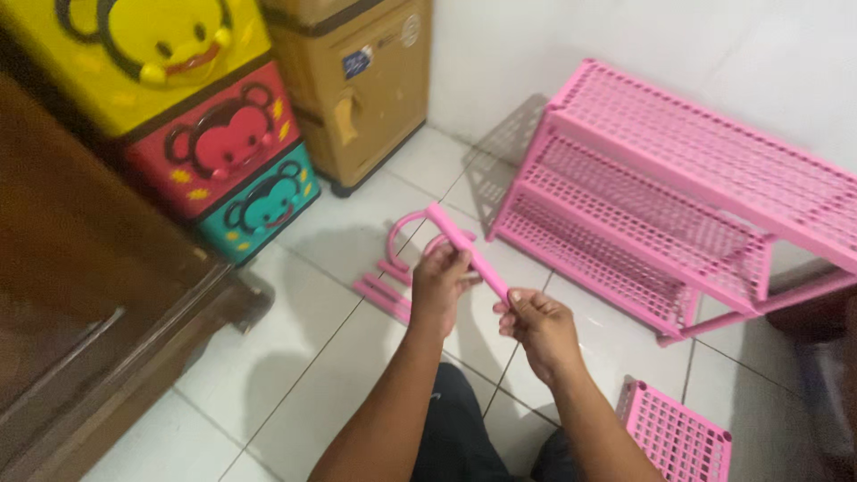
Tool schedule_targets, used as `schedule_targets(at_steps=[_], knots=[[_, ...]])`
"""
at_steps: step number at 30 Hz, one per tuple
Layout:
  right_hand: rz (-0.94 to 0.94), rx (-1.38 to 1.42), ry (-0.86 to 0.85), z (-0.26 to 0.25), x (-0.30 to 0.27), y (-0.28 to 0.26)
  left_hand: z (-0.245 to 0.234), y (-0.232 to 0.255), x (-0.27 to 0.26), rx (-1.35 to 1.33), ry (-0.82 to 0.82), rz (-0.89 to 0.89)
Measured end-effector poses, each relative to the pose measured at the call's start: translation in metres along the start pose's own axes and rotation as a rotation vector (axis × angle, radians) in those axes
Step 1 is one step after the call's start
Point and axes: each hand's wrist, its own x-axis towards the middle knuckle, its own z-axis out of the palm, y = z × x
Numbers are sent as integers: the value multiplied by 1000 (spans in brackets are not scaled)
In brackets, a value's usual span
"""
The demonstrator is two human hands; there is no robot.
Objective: The person disassembles a pink plastic three-tier shelf by hand. They remove the curved handles, then detach the top shelf and vertical support poles one by one, placing the parts on the floor.
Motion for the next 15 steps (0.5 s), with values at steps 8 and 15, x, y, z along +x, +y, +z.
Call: schedule_targets(at_steps=[8,15], knots=[[280,-516,25,30,25,113,-133,-61,-31,105,455,-297],[193,-1044,-253,60,79,169,-235,-98,12,323,669,-314]])
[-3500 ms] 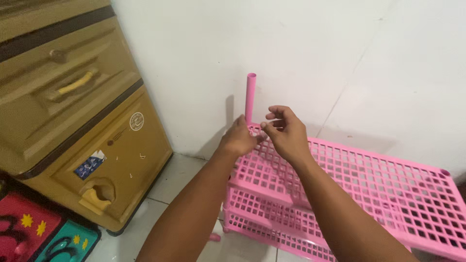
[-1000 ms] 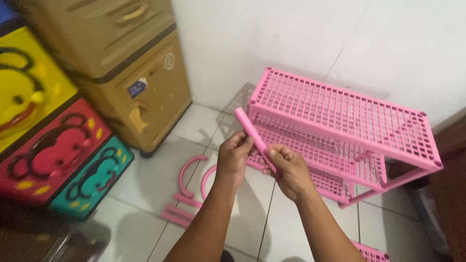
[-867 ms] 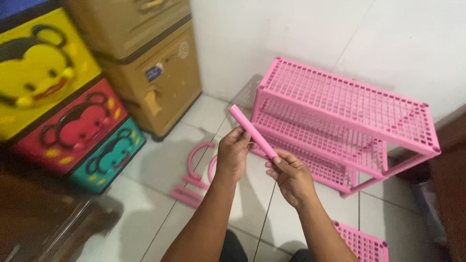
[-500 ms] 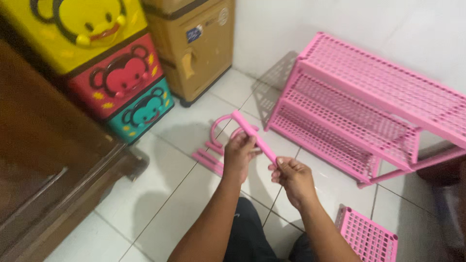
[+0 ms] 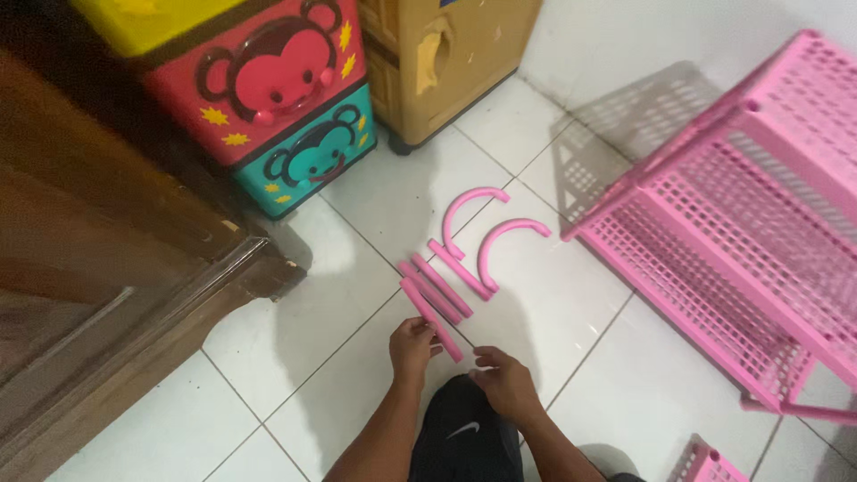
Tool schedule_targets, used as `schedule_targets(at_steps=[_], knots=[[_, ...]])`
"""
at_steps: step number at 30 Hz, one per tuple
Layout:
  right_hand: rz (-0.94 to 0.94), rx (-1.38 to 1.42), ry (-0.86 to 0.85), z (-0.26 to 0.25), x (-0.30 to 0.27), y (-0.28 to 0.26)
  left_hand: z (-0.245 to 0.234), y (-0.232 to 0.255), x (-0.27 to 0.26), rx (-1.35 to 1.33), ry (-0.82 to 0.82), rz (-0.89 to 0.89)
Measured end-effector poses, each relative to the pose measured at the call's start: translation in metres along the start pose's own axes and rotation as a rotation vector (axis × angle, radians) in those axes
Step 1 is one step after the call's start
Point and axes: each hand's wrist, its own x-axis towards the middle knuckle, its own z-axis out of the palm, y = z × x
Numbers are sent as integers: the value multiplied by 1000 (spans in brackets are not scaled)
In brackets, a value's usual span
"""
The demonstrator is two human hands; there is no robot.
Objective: The person disassembles a pink plastic three-tier shelf by hand. They remove the curved handles, then detach the top shelf and vertical support poles one by one, placing the parts on the floor.
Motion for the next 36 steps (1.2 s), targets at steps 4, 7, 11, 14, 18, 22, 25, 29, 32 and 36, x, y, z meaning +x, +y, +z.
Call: schedule_targets(at_steps=[4,7,11,14,18,22,25,29,32,36], knots=[[-83,-138,-106,19,41,-3,-6,-5,36,180,149,-82],[-101,-182,-148,24,60,-2,-9,-2,48,401,259,-55],[-33,-205,-173,28,78,4,-6,3,60,494,334,30],[-76,-185,-175,35,84,11,0,2,62,498,358,-29],[-66,-165,-179,42,82,11,0,2,62,506,286,-101],[-10,-101,-150,33,70,-1,-2,13,58,543,239,-55],[-35,-69,-82,19,56,-15,-1,25,44,633,204,-31],[-4,72,51,-16,29,-26,20,50,17,645,150,104],[-76,292,198,-51,2,-29,49,73,-11,564,44,216],[-153,466,451,-116,-43,-17,106,102,-55,472,-164,596]])
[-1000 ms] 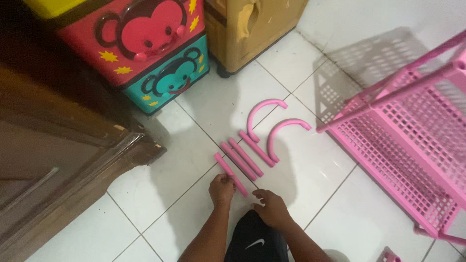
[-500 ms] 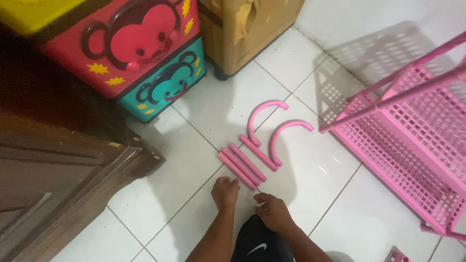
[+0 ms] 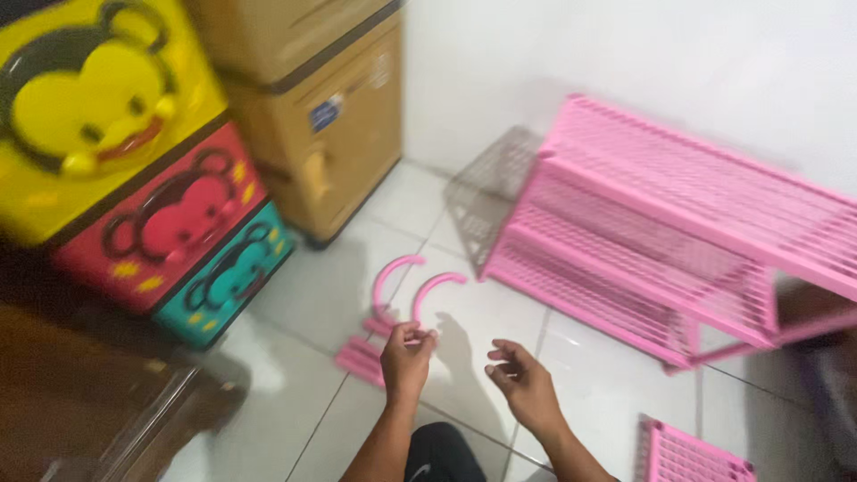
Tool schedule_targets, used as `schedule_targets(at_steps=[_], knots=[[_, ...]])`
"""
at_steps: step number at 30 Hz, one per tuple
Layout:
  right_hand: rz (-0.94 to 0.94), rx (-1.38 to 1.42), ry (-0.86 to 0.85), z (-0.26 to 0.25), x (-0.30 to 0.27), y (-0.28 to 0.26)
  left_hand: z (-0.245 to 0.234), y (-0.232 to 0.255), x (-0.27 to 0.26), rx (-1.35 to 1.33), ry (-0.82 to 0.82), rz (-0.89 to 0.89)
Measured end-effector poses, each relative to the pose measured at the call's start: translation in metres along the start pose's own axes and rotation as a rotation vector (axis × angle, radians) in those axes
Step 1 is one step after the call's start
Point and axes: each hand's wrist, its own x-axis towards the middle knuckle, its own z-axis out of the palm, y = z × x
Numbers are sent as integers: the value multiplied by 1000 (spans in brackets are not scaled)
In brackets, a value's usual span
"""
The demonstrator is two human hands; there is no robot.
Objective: The person disassembles a pink plastic three-tier shelf by hand. They remove the curved handles, then detach the top shelf and vertical support poles one by one, placing the parts on the floor.
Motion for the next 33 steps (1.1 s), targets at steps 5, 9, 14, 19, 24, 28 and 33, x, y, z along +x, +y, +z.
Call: schedule_targets(at_steps=[5,9,14,19,24,28,33], knots=[[-176,152,259,-119,-26,-26,67,97,-22,-351,-314,95],[-263,396,378,-215,-52,-42,124,167,-62,-410,-484,171],[-303,362,553,-316,-73,-26,210,220,-113,-392,-689,230],[-284,402,700,-398,-56,16,315,237,-152,-279,-882,56],[-287,466,784,-451,-14,60,414,239,-176,-465,-1010,-185],[-342,409,833,-467,24,77,466,245,-183,-570,-935,-328],[-537,658,695,-467,60,72,496,249,-183,-782,-911,-326]])
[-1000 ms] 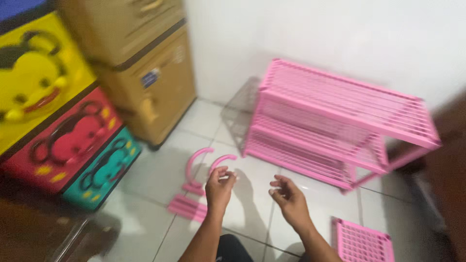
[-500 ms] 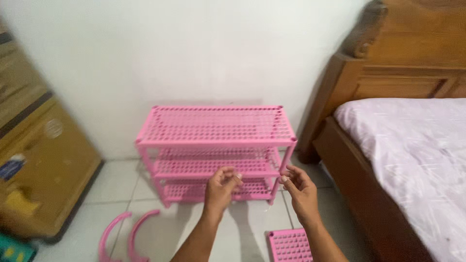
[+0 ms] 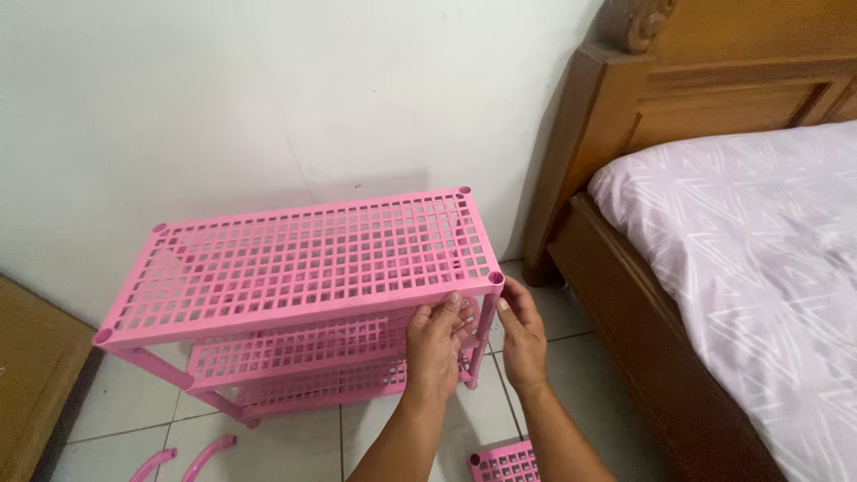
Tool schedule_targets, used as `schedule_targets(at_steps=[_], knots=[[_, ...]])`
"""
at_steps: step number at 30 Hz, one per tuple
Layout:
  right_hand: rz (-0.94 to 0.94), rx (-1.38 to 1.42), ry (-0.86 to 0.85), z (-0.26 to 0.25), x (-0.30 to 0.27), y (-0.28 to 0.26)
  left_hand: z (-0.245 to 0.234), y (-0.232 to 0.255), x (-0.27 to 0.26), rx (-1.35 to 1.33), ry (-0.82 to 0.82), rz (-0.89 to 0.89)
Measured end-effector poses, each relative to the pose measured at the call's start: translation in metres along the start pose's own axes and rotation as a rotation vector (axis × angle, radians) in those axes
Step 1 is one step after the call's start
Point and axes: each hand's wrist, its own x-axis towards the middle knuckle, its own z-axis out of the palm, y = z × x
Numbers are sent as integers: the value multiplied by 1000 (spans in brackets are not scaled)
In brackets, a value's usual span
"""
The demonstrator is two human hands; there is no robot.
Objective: The person disassembles a pink plastic three-tier shelf by hand. They remove the curved handles, then detach the top shelf and vertical support poles one by one, placing the parts on the floor.
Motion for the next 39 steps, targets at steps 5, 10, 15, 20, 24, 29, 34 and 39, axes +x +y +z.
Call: schedule_targets(at_steps=[5,10,15,20,24,29,34,39], knots=[[83,266,36,5,13,12,-2,-3,8,-65,-39,47],[147,242,5,-2,14,22,-2,-5,11,-51,-41,59],[163,285,46,2,15,29,-3,-7,15,-93,-14,58],[110,74,126,8,16,34,2,-3,16,-59,5,58],[4,25,149,7,18,43,3,-2,17,-117,-77,106],[52,12,121,6,24,40,10,1,20,-125,-2,94],[183,233,105,0,19,25,18,20,0,50,72,15],[133,178,84,-23,47,30,19,60,-30,710,-107,197]])
